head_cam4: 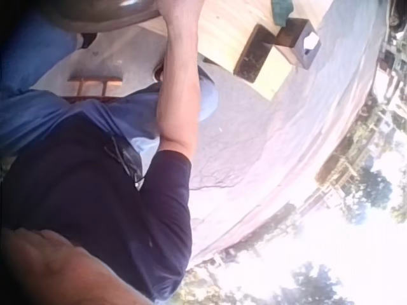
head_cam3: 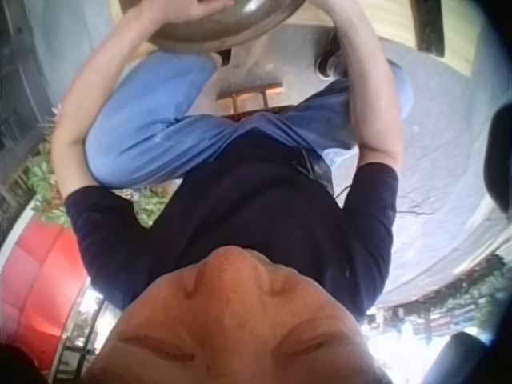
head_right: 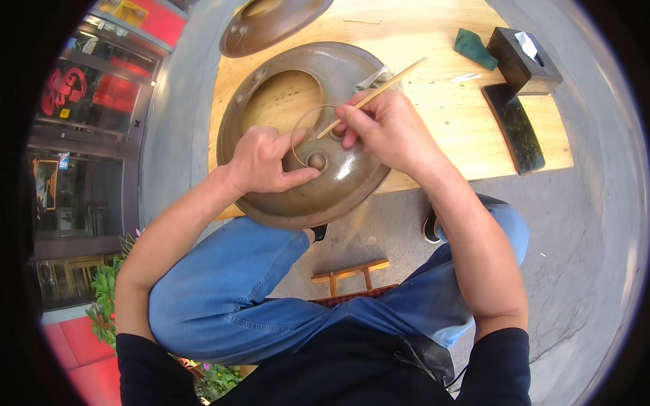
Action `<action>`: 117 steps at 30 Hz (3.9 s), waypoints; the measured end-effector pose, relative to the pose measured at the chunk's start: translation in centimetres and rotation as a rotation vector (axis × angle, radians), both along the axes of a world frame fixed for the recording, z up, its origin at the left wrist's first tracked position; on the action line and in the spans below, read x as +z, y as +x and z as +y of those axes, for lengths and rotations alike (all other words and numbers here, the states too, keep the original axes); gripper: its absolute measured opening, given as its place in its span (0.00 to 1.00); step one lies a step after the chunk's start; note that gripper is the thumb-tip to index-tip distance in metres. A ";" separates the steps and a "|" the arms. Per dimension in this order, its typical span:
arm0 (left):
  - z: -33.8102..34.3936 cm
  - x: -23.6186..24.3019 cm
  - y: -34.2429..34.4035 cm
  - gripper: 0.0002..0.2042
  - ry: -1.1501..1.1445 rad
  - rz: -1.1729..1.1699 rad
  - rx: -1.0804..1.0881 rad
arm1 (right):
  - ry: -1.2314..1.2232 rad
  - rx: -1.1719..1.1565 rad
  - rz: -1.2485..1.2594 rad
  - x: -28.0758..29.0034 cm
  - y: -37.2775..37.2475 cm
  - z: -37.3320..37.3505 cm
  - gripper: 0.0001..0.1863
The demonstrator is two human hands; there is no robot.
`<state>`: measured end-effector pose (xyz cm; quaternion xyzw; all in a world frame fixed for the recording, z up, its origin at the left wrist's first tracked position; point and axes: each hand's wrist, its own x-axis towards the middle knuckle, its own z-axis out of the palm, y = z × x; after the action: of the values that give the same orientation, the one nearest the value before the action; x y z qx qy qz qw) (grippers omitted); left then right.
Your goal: The person uses a wooden stick to carve decorative swirls and circular indentations into a round metal lid. They periodically wipe the surface with a cloth to remove debris and inspect the carved details.
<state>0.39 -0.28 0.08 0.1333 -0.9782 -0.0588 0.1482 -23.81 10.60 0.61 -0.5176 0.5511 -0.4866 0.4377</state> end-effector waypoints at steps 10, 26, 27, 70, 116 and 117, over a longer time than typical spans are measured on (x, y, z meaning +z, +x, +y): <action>0.0 0.1 -0.3 0.31 -0.021 -0.004 0.008 | 0.037 -0.071 -0.066 0.1 0.2 0.2 0.14; 0.1 -0.3 0.2 0.30 -0.026 -0.001 0.029 | 0.017 -0.030 0.017 0.1 0.1 0.2 0.15; 0.1 -0.2 0.2 0.30 -0.024 -0.011 0.027 | 0.032 -0.027 0.007 0.3 0.7 0.4 0.15; -0.2 -0.2 0.2 0.31 -0.006 0.005 0.016 | -0.039 0.007 0.005 -0.1 2.3 0.7 0.15; 0.0 -0.2 0.7 0.31 0.011 -0.043 0.069 | 0.113 0.169 -1.330 -1.9 -0.2 4.2 0.21; 0.1 -0.1 0.7 0.32 0.009 -0.050 0.074 | 0.121 0.163 -1.330 -1.7 0.0 4.2 0.22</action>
<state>1.14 -0.22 -0.05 0.1716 -0.9757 -0.0545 0.1253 -23.84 14.84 -1.09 -0.1219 0.1496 -0.6356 0.7475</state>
